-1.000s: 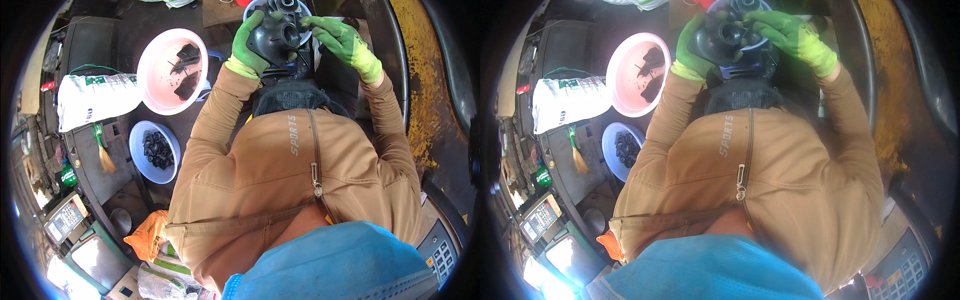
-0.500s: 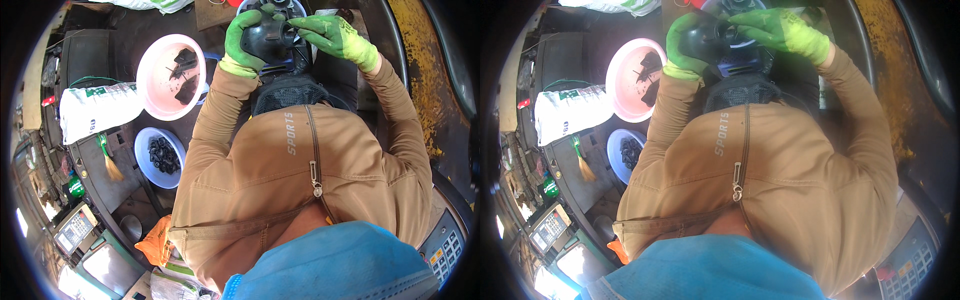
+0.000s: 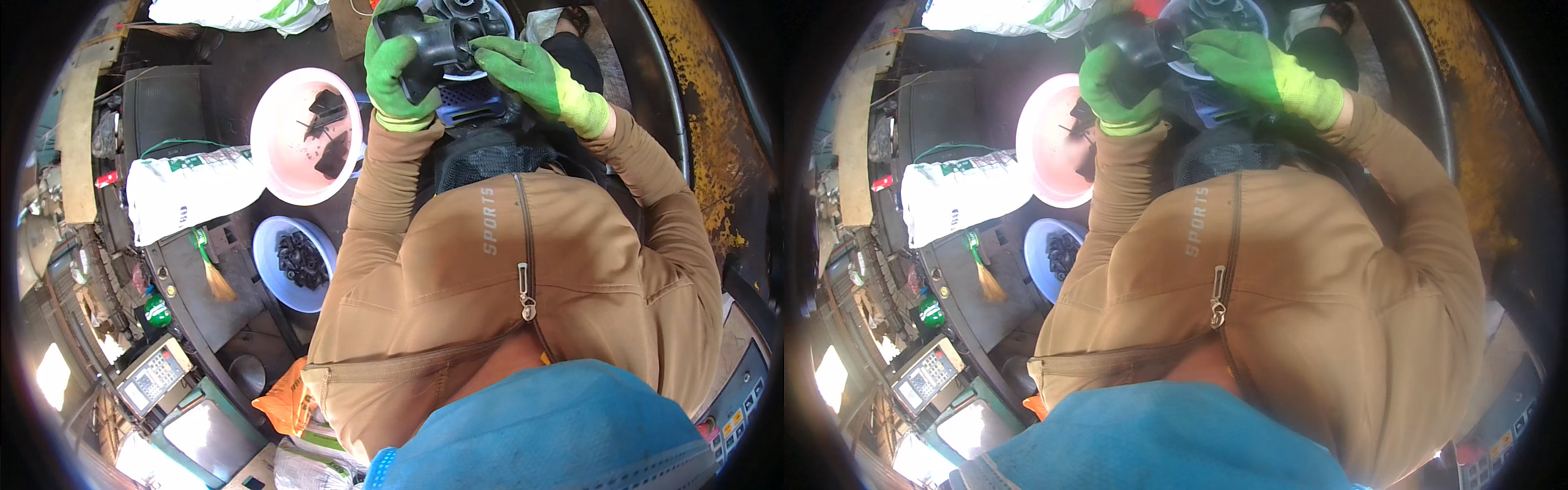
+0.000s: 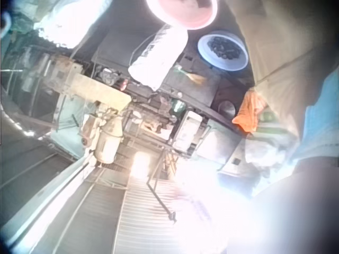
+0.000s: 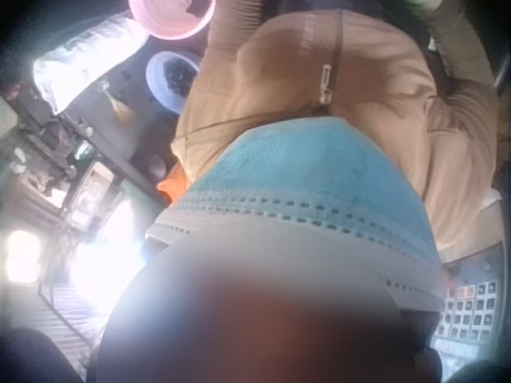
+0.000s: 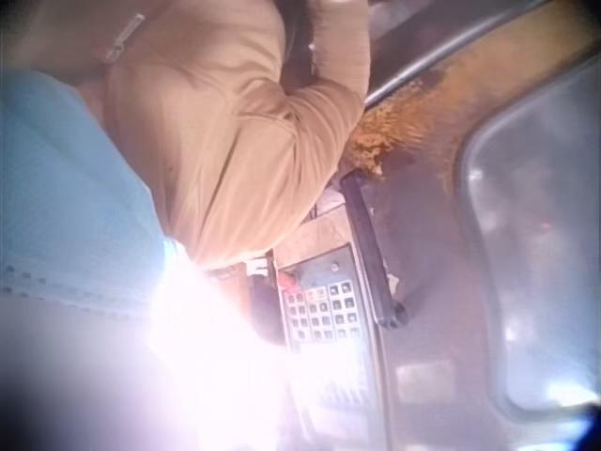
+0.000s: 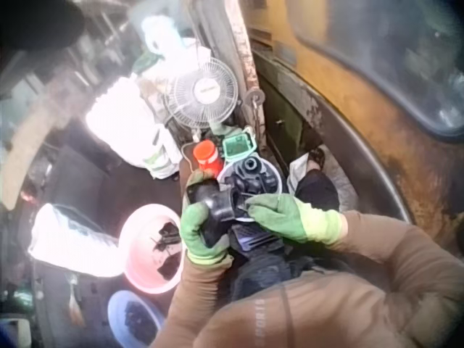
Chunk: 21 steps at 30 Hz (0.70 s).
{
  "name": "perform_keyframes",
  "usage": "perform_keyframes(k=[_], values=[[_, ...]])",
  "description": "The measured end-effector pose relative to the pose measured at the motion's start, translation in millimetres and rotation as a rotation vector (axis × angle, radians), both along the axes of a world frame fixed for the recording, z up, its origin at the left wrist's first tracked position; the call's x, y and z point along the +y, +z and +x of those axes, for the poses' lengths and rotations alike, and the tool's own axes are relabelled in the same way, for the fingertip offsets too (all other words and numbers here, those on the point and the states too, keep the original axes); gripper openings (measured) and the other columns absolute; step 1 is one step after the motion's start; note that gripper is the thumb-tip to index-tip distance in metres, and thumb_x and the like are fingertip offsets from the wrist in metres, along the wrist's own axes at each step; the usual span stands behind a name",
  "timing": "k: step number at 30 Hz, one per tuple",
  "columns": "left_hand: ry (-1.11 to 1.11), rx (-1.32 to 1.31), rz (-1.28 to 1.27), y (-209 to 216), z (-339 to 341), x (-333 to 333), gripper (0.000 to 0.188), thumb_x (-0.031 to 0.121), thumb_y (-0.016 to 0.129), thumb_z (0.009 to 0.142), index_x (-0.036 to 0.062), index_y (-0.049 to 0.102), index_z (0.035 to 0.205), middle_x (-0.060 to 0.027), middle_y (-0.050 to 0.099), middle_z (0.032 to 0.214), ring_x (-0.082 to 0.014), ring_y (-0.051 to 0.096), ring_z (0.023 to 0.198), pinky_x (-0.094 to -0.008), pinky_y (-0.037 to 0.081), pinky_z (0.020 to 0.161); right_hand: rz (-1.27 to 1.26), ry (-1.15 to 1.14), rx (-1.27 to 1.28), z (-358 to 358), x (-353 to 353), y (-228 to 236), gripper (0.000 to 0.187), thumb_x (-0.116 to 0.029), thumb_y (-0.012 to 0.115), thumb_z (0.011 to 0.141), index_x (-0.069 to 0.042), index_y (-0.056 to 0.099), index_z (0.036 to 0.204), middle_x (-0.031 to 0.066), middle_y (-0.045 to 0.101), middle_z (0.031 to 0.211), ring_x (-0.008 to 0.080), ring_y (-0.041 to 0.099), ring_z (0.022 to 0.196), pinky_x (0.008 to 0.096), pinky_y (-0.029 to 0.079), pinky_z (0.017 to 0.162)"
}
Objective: The person uses a wrench to tighten a bolt on a metal part, then picks up a black cylindrical component and inserts a small metal piece into it. The person repeats this insertion process with several similar components, placing each finished unit into a nearby container.
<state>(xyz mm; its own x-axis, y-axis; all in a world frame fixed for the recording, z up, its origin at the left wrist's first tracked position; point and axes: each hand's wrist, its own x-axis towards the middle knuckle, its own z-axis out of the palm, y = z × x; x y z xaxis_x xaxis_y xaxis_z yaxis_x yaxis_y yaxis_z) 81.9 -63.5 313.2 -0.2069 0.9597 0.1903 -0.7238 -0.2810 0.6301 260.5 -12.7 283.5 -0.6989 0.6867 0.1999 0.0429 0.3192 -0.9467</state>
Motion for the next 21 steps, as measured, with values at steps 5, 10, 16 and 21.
perform_keyframes(k=[5, 10, 16, 21], values=[[0.192, 0.322, 0.136, 12, 2, 1, 0.071, 0.033, 0.073, 0.072, 0.0002, 0.05, 0.131, -0.0125, 0.054, 0.126, -0.0235, 0.055, 0.114, -0.0358, 0.046, 0.098, -0.504, -0.05, 0.059, -6, -21, 35, 0.036, -0.034, 0.052, 0.101, -0.004, 0.061, 0.117, -0.0054, 0.046, 0.067, 0.0031, 0.038, 0.053, 0.0192, 0.028, 0.047], [0.398, 0.566, 0.457, -1, -8, 17, 0.074, 0.029, 0.077, 0.072, 0.0032, 0.049, 0.135, -0.0149, 0.055, 0.13, -0.0259, 0.055, 0.116, -0.04, 0.044, 0.102, -0.815, 0.031, 0.142, 0, -26, 59, 0.031, -0.034, 0.058, 0.098, -0.007, 0.065, 0.111, -0.0064, 0.054, 0.075, 0.003, 0.044, 0.064, 0.0183, 0.038, 0.059], [0.607, 1.164, 0.781, -5, -33, 22, 0.06, 0.034, 0.073, 0.081, 0.0067, 0.051, 0.129, -0.0182, 0.05, 0.132, -0.0333, 0.054, 0.114, -0.0447, 0.048, 0.096, -1.309, 0.283, 0.38, 12, -27, 64, 0.034, -0.036, 0.055, 0.099, -0.004, 0.064, 0.108, -0.0079, 0.051, 0.072, 0.0028, 0.042, 0.056, 0.0187, 0.034, 0.05], [0.597, 1.032, 0.671, -8, -32, 23, 0.083, 0.024, 0.072, 0.066, 0.002, 0.037, 0.137, -0.0216, 0.043, 0.136, -0.0353, 0.047, 0.12, -0.0469, 0.039, 0.103, -1.099, -0.055, 0.481, -2, -7, 54, 0.029, -0.032, 0.056, 0.1, -0.007, 0.065, 0.111, -0.0055, 0.056, 0.078, 0.0022, 0.045, 0.057, 0.0183, 0.036, 0.05]])
